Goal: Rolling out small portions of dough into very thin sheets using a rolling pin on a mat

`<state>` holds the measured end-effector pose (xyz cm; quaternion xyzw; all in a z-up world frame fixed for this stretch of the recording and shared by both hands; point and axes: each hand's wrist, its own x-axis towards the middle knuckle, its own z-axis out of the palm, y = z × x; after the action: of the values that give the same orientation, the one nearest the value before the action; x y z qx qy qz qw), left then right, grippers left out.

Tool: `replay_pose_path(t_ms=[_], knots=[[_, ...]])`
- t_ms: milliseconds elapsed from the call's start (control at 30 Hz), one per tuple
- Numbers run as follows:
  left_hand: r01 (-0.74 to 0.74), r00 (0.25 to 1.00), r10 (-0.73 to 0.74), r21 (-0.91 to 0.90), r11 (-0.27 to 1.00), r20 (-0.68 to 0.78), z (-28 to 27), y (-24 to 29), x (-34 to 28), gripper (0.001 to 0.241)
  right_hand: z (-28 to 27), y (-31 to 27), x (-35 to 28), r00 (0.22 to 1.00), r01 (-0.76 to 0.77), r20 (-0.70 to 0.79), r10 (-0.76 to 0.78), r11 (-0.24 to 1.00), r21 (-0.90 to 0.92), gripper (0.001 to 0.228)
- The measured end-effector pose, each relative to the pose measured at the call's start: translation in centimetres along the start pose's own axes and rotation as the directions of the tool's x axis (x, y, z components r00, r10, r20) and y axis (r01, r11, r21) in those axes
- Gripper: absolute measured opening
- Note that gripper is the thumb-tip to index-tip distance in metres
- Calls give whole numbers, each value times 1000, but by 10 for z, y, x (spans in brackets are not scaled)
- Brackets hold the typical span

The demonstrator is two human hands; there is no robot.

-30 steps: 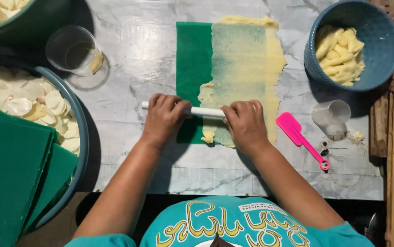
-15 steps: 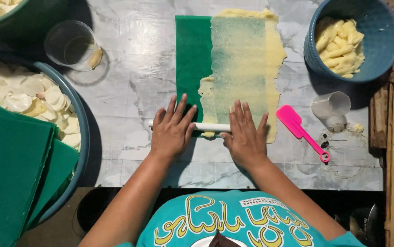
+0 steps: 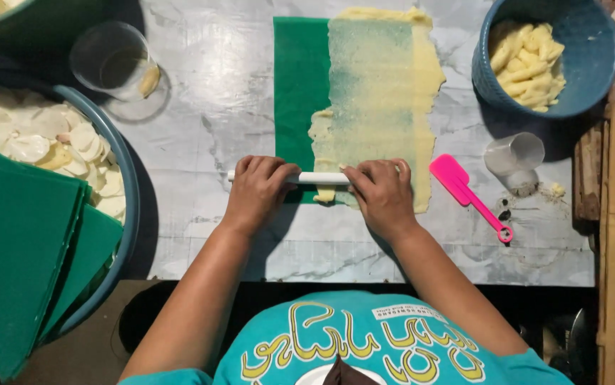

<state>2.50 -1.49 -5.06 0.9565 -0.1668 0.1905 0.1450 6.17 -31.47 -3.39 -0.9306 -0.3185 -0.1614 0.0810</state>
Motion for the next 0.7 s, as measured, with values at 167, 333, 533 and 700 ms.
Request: replay_pose_path(t_ms=[167, 333, 533, 700], knots=[[-32, 993, 38, 57, 998, -112, -41, 36, -7, 29, -45, -21, -8, 997, 47, -66, -43, 997, 53, 38], [11, 993, -8, 30, 999, -118, -33, 40, -24, 24, -31, -31, -28, 999, 26, -39, -21, 992, 127, 46], [119, 990, -115, -43, 992, 77, -48, 49, 10, 39, -39, -38, 3, 990, -55, 132, 42, 994, 95, 63], [344, 911, -340, 24, 939, 234, -47, 55, 33, 55, -37, -38, 26, 976, -131, 184, 121, 990, 48, 66]])
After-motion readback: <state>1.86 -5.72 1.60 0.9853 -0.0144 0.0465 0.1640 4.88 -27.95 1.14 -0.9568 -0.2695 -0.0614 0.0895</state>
